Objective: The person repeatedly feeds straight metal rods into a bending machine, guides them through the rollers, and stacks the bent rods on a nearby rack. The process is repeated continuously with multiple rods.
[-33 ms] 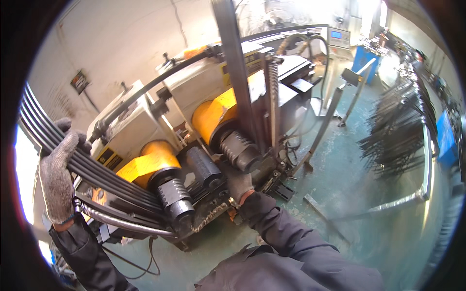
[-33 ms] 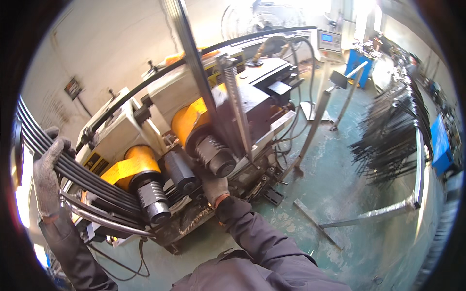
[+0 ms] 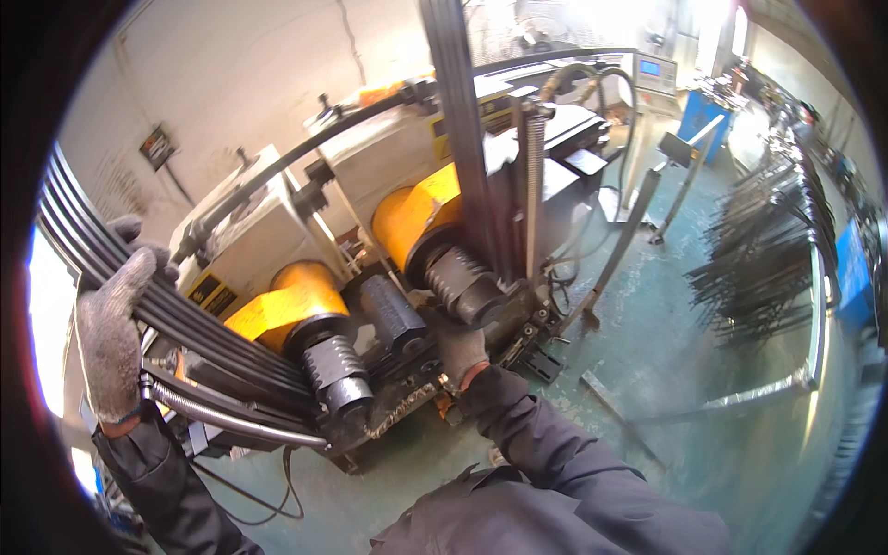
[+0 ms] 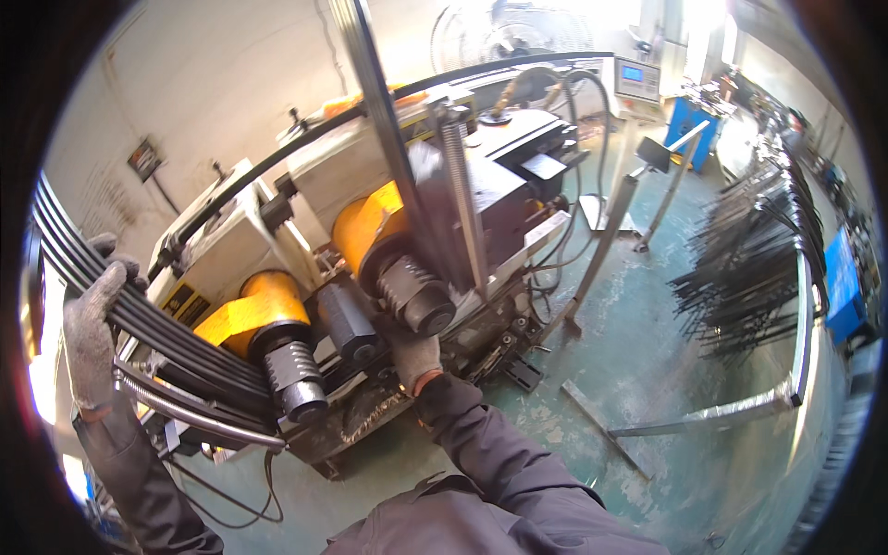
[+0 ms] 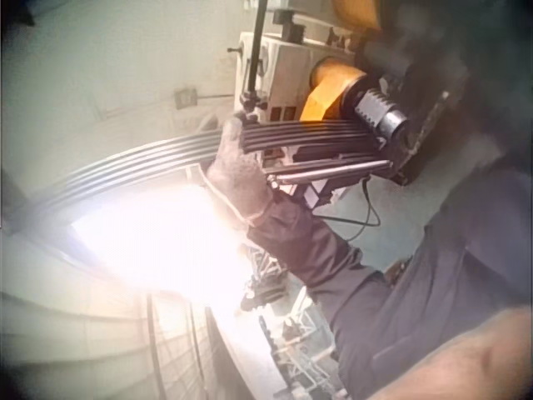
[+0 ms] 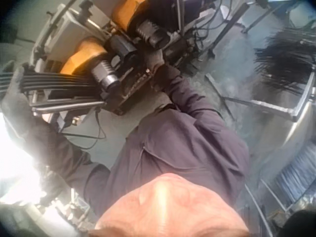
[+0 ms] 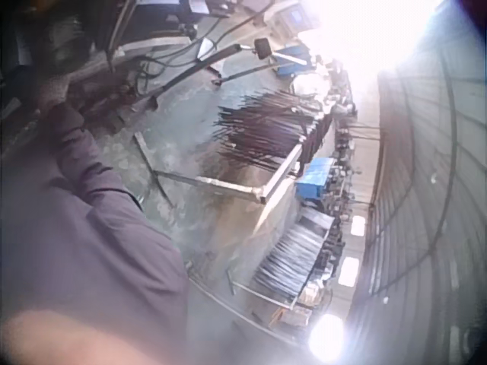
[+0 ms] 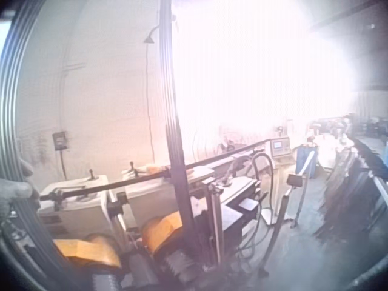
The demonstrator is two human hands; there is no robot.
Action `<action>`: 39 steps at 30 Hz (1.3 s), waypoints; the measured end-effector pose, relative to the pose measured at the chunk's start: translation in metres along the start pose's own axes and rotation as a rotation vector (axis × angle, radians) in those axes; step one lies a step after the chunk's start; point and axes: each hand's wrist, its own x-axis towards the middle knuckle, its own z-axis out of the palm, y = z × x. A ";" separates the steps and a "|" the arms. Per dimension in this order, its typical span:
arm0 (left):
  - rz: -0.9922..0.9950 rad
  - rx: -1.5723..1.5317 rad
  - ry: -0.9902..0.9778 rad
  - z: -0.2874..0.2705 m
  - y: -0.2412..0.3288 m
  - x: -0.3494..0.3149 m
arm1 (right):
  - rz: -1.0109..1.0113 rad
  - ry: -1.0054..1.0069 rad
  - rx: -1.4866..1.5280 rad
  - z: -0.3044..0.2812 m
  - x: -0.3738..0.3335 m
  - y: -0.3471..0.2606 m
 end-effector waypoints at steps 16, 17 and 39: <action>-0.036 -0.044 -0.137 -0.004 0.008 -0.016 | -0.067 -0.002 -0.126 -0.002 -0.006 -0.005; -0.033 -0.020 -0.135 -0.004 0.009 -0.015 | -0.094 -0.006 -0.115 -0.002 -0.006 -0.007; 0.068 0.276 -0.280 -0.036 -0.010 -0.004 | 0.247 -0.001 0.256 -0.030 0.007 0.065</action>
